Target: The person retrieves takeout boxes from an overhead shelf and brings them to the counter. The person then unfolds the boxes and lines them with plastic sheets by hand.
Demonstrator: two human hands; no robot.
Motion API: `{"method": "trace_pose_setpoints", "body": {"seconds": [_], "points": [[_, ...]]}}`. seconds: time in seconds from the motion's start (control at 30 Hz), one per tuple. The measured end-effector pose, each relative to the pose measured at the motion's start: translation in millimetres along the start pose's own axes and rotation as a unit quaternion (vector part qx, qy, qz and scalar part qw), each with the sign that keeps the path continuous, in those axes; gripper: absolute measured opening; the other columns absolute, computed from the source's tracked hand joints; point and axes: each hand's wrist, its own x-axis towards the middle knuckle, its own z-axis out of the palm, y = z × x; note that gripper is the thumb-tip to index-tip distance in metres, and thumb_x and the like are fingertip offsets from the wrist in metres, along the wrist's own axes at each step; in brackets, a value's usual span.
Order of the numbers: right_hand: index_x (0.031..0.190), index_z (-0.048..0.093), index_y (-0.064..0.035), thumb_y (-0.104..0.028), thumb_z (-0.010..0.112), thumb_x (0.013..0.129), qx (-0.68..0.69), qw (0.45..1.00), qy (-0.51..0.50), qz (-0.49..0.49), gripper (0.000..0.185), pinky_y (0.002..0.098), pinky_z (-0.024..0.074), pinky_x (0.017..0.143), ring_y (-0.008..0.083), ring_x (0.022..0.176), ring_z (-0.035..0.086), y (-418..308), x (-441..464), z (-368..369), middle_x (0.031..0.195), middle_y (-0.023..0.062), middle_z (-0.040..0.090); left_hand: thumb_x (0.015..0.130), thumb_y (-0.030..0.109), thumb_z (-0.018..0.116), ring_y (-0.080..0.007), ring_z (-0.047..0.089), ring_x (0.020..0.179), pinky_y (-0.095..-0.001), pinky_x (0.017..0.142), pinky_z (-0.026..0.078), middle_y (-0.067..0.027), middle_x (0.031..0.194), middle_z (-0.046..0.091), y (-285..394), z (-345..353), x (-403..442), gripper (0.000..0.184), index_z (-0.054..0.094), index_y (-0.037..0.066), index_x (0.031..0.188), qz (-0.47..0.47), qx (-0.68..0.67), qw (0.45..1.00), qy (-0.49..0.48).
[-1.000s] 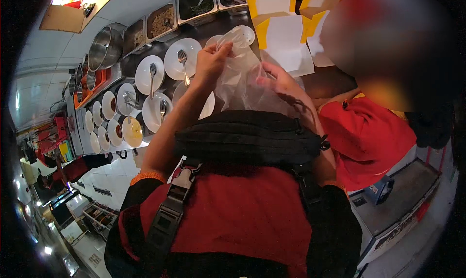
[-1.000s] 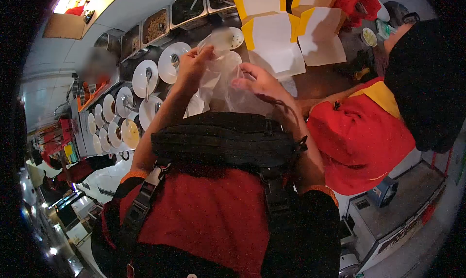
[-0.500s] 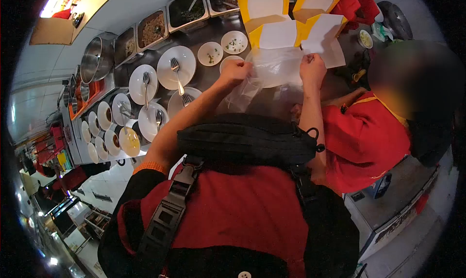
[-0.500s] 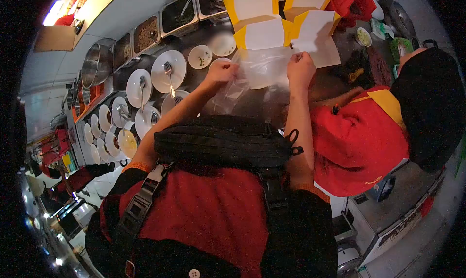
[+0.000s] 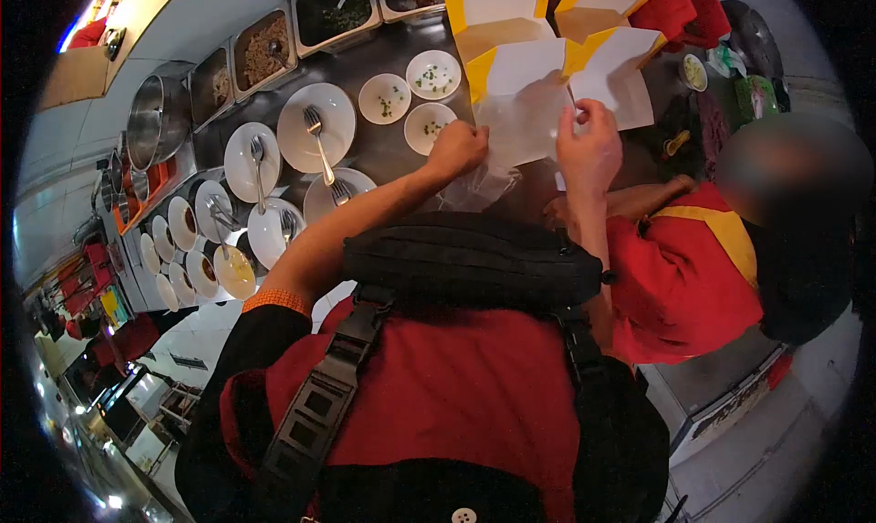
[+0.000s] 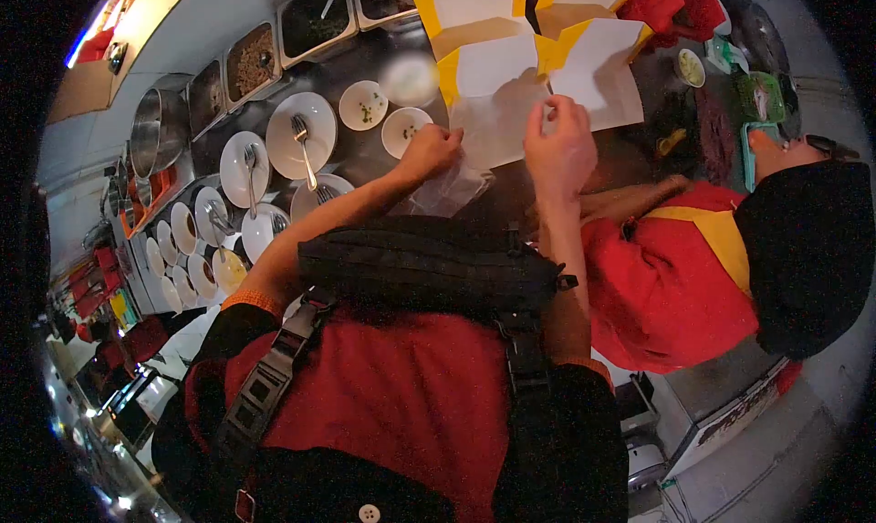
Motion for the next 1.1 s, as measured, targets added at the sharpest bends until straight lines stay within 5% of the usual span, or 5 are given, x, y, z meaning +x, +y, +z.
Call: {"method": "trace_pose_setpoints", "body": {"seconds": [0.13, 0.27, 0.43, 0.67, 1.1], "points": [[0.106, 0.061, -0.0129, -0.038, 0.065, 0.085, -0.002, 0.962, -0.269, -0.042, 0.034, 0.0439, 0.0527, 0.076, 0.0355, 0.089, 0.066, 6.8, -13.0, 44.1, 0.093, 0.0139, 0.068, 0.09, 0.037, 0.054, -0.0456, 0.065, 0.077, -0.0502, 0.075, 0.05, -0.0306, 0.072, 0.063, -5.7, 9.2, 12.1, 0.051, 0.067, -0.008, 0.072, 0.035, 0.06, 0.996, 0.051], [0.111, 0.057, -0.0141, -0.042, 0.066, 0.083, -0.078, 0.952, -0.286, -0.077, 0.041, 0.0444, 0.0528, 0.079, 0.0364, 0.093, 0.066, 8.0, -20.8, 70.6, 0.098, 0.0159, 0.069, 0.089, 0.036, 0.056, -0.0453, 0.065, 0.078, -0.0526, 0.073, 0.051, -0.0311, 0.076, 0.063, -4.8, 1.7, 11.8, 0.048, 0.067, -0.008, 0.073, 0.032, 0.1, 0.994, 0.017], [0.125, 0.044, -0.0111, -0.05, 0.071, 0.078, -0.116, 0.92, -0.368, 0.065, 0.066, 0.0464, 0.0522, 0.081, 0.0359, 0.101, 0.065, -16.4, -13.1, 66.4, 0.105, 0.0197, 0.067, 0.087, 0.031, 0.059, -0.0438, 0.066, 0.076, -0.0516, 0.069, 0.053, -0.0276, 0.082, 0.066, 12.3, -23.2, -5.4, 0.036, 0.068, -0.004, 0.081, 0.116, 0.215, 0.969, 0.034], [0.127, 0.038, -0.0074, -0.045, 0.074, 0.077, -0.117, 0.929, -0.35, 0.023, 0.073, 0.0465, 0.0511, 0.083, 0.0381, 0.1, 0.065, 11.2, -18.6, 85.2, 0.105, 0.0206, 0.067, 0.083, 0.019, 0.061, -0.0385, 0.066, 0.069, -0.0471, 0.06, 0.054, -0.0178, 0.096, 0.061, 25.3, -21.1, 4.9, 0.018, 0.063, 0.003, 0.089, 0.377, 0.29, 0.879, 0.005], [0.127, 0.047, -0.0093, -0.036, 0.068, 0.083, 0.052, 0.952, -0.299, -0.027, 0.055, 0.0477, 0.0497, 0.084, 0.0409, 0.099, 0.063, 1.6, -25.2, 48.7, 0.107, 0.021, 0.066, 0.081, 0.022, 0.063, -0.0378, 0.067, 0.077, -0.0474, 0.068, 0.053, -0.021, 0.079, 0.067, 45.0, -41.6, -4.5, 0.022, 0.068, 0.0, 0.079, 0.325, 0.392, 0.86, 0.008]]}}
